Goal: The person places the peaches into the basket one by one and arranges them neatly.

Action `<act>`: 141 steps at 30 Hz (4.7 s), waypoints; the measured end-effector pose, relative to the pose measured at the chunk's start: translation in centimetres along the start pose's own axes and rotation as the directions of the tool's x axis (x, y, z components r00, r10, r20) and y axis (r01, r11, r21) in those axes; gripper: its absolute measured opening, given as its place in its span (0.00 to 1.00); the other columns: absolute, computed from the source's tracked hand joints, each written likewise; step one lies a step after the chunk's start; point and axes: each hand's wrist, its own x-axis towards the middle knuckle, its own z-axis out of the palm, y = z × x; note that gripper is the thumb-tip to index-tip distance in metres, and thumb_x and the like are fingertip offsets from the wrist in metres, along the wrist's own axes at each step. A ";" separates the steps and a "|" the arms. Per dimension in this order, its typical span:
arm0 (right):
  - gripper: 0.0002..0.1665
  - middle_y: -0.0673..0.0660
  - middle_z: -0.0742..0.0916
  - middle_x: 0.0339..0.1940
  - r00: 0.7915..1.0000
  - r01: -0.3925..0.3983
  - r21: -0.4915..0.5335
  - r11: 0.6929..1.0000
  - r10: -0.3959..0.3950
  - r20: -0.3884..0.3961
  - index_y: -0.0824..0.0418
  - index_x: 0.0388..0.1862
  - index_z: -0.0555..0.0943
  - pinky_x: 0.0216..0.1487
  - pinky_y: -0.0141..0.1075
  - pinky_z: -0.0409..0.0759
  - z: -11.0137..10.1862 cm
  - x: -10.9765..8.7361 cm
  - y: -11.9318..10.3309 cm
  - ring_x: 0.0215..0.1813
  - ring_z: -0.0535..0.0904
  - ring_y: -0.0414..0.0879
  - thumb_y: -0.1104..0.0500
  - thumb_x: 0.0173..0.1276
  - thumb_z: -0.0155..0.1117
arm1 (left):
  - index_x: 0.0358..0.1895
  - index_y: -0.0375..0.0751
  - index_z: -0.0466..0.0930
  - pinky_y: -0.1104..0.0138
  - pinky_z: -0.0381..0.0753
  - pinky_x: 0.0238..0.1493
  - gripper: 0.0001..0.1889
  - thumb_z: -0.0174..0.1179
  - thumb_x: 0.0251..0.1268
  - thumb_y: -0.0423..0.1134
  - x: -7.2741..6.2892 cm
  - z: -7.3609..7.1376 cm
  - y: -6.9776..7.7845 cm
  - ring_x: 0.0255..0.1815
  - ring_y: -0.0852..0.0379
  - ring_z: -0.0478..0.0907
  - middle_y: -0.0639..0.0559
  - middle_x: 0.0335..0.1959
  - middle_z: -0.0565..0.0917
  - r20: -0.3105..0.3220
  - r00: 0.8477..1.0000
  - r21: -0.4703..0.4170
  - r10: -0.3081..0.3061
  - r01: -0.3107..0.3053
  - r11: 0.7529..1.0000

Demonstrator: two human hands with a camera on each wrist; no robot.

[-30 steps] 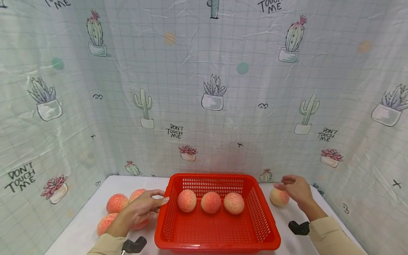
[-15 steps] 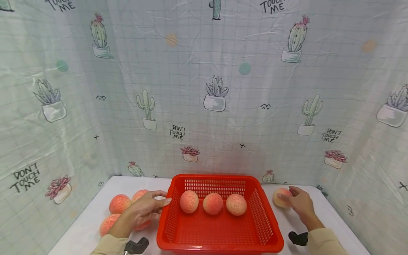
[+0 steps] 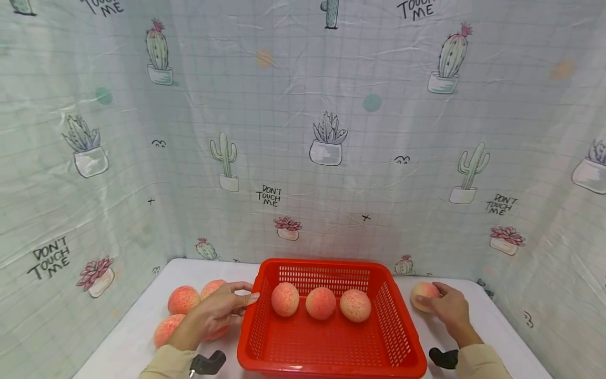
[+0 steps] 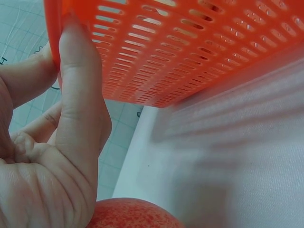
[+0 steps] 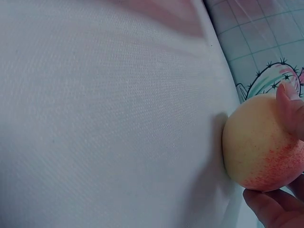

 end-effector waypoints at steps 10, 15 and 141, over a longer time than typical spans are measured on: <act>0.53 0.79 0.70 0.75 0.999 0.035 -0.027 0.999 -0.035 0.009 0.74 0.78 0.63 0.72 0.66 0.71 -1.2 0.0 -0.1 0.73 0.68 0.74 0.47 0.65 0.76 | 0.64 0.34 0.73 0.66 0.90 0.36 0.27 0.70 0.69 0.43 0.1 0.0 0.1 0.29 0.60 0.81 0.48 0.37 0.89 -0.010 1.000 -0.008 -0.007 0.007 1.000; 0.54 0.78 0.70 0.74 0.997 0.070 -0.064 0.995 -0.069 0.017 0.74 0.77 0.63 0.71 0.65 0.72 -1.9 0.0 -0.6 0.73 0.68 0.74 0.46 0.65 0.77 | 0.64 0.34 0.73 0.64 0.91 0.38 0.26 0.69 0.70 0.42 0.1 0.0 0.2 0.29 0.59 0.81 0.47 0.39 0.89 -0.018 1.000 -0.001 -0.002 0.002 1.000; 0.37 0.57 0.88 0.57 0.511 0.457 0.309 0.834 -0.530 0.676 0.60 0.63 0.84 0.56 0.49 0.88 10.1 -12.4 -18.3 0.55 0.85 0.51 0.68 0.51 0.82 | 0.62 0.31 0.74 0.67 0.89 0.33 0.24 0.68 0.71 0.41 0.1 0.3 -0.2 0.26 0.61 0.81 0.49 0.34 0.88 0.000 0.999 0.003 0.051 -0.051 0.999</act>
